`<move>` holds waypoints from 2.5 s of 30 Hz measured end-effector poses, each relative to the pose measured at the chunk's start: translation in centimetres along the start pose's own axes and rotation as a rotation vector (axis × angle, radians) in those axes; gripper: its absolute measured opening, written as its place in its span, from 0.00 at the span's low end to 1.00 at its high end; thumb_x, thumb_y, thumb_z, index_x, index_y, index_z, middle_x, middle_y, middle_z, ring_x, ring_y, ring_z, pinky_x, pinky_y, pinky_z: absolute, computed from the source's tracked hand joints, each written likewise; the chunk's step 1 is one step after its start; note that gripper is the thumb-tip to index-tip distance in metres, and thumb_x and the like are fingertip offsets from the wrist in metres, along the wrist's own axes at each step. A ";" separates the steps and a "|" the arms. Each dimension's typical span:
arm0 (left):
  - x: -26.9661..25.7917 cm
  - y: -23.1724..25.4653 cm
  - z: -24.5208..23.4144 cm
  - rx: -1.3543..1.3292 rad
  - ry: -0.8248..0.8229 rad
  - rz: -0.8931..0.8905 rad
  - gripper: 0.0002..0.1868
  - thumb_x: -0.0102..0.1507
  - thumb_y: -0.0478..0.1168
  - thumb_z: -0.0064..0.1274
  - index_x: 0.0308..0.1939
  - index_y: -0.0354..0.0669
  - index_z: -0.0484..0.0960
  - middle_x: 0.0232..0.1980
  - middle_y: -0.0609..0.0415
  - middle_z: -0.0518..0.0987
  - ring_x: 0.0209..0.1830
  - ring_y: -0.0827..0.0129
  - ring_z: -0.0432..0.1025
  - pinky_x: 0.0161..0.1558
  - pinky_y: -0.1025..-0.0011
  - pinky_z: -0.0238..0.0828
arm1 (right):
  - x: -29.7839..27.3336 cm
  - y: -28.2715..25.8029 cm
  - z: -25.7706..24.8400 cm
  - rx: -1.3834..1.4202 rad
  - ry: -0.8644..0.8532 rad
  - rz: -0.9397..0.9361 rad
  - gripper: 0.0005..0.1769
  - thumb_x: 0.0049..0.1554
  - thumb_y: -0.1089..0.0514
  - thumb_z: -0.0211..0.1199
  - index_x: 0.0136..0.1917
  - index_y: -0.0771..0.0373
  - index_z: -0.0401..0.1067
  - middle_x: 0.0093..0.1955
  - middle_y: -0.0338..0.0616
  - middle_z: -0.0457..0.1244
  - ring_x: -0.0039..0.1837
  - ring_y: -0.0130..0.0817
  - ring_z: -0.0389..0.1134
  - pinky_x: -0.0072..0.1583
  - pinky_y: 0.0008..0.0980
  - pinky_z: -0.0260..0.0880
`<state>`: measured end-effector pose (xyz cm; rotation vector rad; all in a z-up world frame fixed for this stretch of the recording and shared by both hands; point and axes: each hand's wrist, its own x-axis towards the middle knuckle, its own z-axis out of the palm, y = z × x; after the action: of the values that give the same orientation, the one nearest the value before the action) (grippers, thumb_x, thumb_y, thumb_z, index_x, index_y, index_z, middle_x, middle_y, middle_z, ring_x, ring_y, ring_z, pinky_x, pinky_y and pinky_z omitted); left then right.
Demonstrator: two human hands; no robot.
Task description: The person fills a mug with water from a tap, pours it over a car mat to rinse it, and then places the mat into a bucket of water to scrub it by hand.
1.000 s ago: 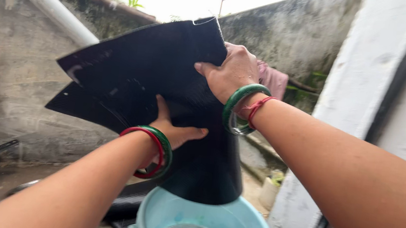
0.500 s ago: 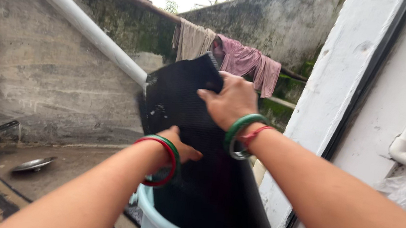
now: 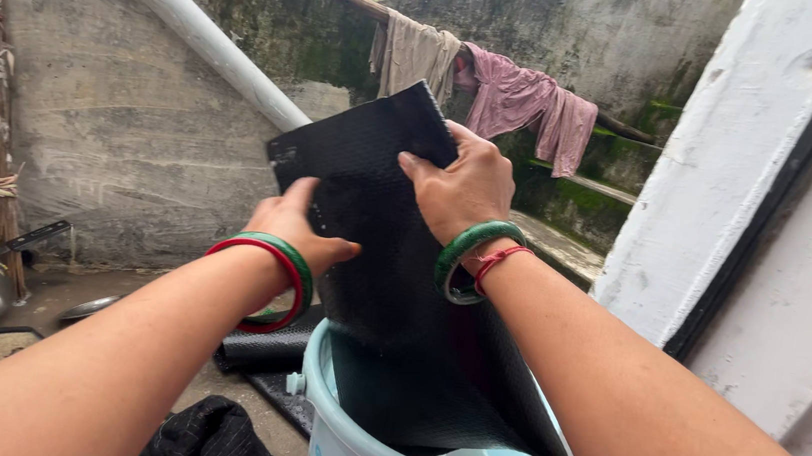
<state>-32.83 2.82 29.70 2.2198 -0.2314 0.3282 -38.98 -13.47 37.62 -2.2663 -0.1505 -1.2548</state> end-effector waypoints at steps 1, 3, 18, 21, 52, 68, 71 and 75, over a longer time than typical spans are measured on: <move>-0.1 0.5 0.0 0.003 -0.030 0.036 0.66 0.47 0.56 0.73 0.81 0.57 0.48 0.78 0.41 0.57 0.78 0.49 0.57 0.74 0.60 0.57 | -0.1 0.3 0.2 0.019 0.006 0.017 0.17 0.47 0.50 0.72 0.52 0.51 0.82 0.43 0.43 0.75 0.46 0.34 0.78 0.51 0.34 0.76; -1.0 2.0 1.0 -0.002 0.003 0.062 0.72 0.44 0.54 0.75 0.81 0.56 0.39 0.81 0.43 0.47 0.78 0.47 0.55 0.73 0.59 0.57 | -0.6 0.9 1.0 0.148 -0.070 -0.129 0.18 0.47 0.49 0.73 0.50 0.55 0.81 0.45 0.42 0.75 0.47 0.31 0.78 0.51 0.32 0.77; -1.9 1.3 -3.8 0.294 0.083 -0.139 0.64 0.40 0.65 0.77 0.72 0.53 0.59 0.74 0.48 0.63 0.77 0.48 0.53 0.69 0.45 0.59 | -3.6 5.6 0.5 -0.496 -1.215 0.179 0.71 0.34 0.45 0.83 0.80 0.56 0.42 0.71 0.50 0.60 0.73 0.40 0.62 0.70 0.38 0.64; -1.2 0.6 -3.0 0.275 0.167 -0.117 0.62 0.41 0.65 0.77 0.70 0.47 0.61 0.70 0.45 0.66 0.75 0.48 0.55 0.67 0.49 0.62 | -4.0 6.7 1.0 -0.693 -1.145 0.082 0.64 0.36 0.43 0.83 0.77 0.57 0.51 0.68 0.53 0.63 0.71 0.46 0.65 0.69 0.40 0.67; 0.9 0.7 13.4 0.433 -0.458 0.163 0.61 0.42 0.65 0.74 0.69 0.36 0.65 0.64 0.39 0.76 0.65 0.51 0.73 0.64 0.62 0.71 | -5.9 20.5 2.3 -0.153 -0.938 0.088 0.31 0.46 0.46 0.70 0.63 0.53 0.75 0.57 0.44 0.72 0.60 0.38 0.72 0.63 0.36 0.69; -2.1 -1.9 12.3 0.819 -0.475 0.165 0.48 0.53 0.61 0.68 0.73 0.56 0.64 0.64 0.47 0.78 0.61 0.52 0.76 0.58 0.55 0.75 | -9.1 14.4 3.4 -0.888 -1.023 -0.167 0.23 0.51 0.47 0.69 0.59 0.50 0.75 0.51 0.48 0.71 0.55 0.49 0.72 0.57 0.49 0.73; -0.8 -3.0 13.8 0.847 -0.334 0.295 0.43 0.57 0.48 0.67 0.73 0.60 0.63 0.61 0.46 0.77 0.59 0.51 0.76 0.54 0.57 0.75 | -11.4 15.1 4.2 -0.881 -0.757 -0.229 0.23 0.56 0.49 0.66 0.64 0.53 0.68 0.44 0.46 0.73 0.50 0.48 0.74 0.53 0.50 0.72; 0.5 -3.5 14.5 0.869 -0.394 0.300 0.34 0.57 0.51 0.66 0.65 0.53 0.73 0.56 0.48 0.83 0.58 0.53 0.77 0.54 0.55 0.75 | -10.3 16.7 5.7 -0.902 -0.906 -0.226 0.29 0.53 0.46 0.68 0.65 0.49 0.65 0.49 0.49 0.71 0.52 0.51 0.73 0.51 0.49 0.72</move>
<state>-29.14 -6.41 18.57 3.1088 -0.7541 0.1524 -34.72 -23.13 20.20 -3.5522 -0.1869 -0.2472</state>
